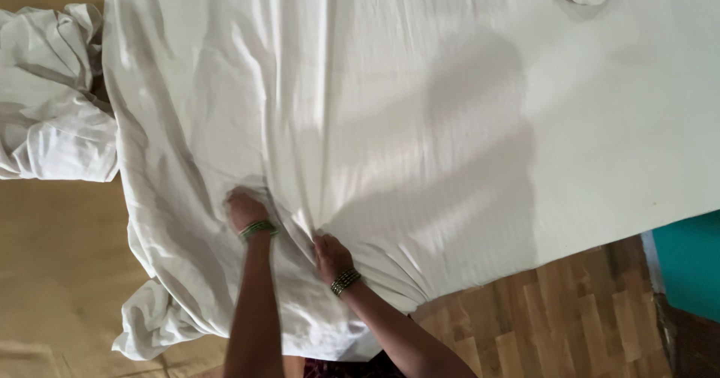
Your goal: The person tucks a white fitted sheet under the mattress, working along the side and corner of the bed. They repeatedly pull and smooth the fabric to secure it around the mattress edges.
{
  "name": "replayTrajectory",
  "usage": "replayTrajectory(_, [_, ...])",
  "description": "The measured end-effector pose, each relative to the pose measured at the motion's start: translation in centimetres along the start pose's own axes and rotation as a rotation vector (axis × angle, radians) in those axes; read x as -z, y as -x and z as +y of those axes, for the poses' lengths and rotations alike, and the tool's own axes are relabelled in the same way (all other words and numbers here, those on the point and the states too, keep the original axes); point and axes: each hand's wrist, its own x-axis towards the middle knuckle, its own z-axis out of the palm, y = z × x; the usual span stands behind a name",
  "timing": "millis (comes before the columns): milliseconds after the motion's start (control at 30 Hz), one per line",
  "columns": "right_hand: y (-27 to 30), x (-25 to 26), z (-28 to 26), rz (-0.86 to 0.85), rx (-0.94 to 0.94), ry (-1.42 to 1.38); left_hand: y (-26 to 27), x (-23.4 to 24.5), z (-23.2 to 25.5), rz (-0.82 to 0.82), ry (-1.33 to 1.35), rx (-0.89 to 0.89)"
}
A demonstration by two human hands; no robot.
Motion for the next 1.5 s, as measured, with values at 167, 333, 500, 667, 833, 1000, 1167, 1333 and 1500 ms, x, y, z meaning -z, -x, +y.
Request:
replayTrajectory(167, [0.3, -1.3, 0.7, -0.058, 0.021, 0.030, 1.6, -2.4, -8.0, -0.281, 0.760, 0.481])
replayTrajectory(333, [-0.1, -0.1, 0.0, -0.014, 0.059, -0.002, -0.1, 4.8, -1.6, -0.385, 0.692, 0.356])
replayTrajectory(500, [-1.1, 2.5, -2.1, 0.104, 0.201, -0.080, -1.6, 10.5, 0.5, -0.535, 0.547, 0.234])
replayTrajectory(667, [-3.9, -0.4, -3.7, -0.265, -0.047, 0.199, -0.9, 4.7, 2.0, -0.468, 0.498, 0.048])
replayTrajectory(833, [-4.6, -0.1, -4.6, -0.551, -0.181, 0.100, -0.7, 0.4, -0.8, -0.514, 0.639, 0.072])
replayTrajectory(1000, [-4.0, 0.3, -6.7, -0.685, -0.193, 0.015, 2.8, -1.0, -5.5, -0.306, -0.254, -0.357])
replayTrajectory(1167, [-3.7, 0.6, -6.5, -0.565, -0.102, -0.039, -0.3, 6.4, -6.3, -0.571, 0.657, 0.354])
replayTrajectory(1333, [-5.1, 1.4, -6.8, -0.657, -0.120, -0.025, -3.5, 9.3, -4.2, -0.489, 0.659, 0.391])
replayTrajectory(1500, [-5.6, 1.3, -6.7, -0.730, -0.140, -0.044, -4.2, 4.6, -3.3, -0.460, 0.662, 0.250])
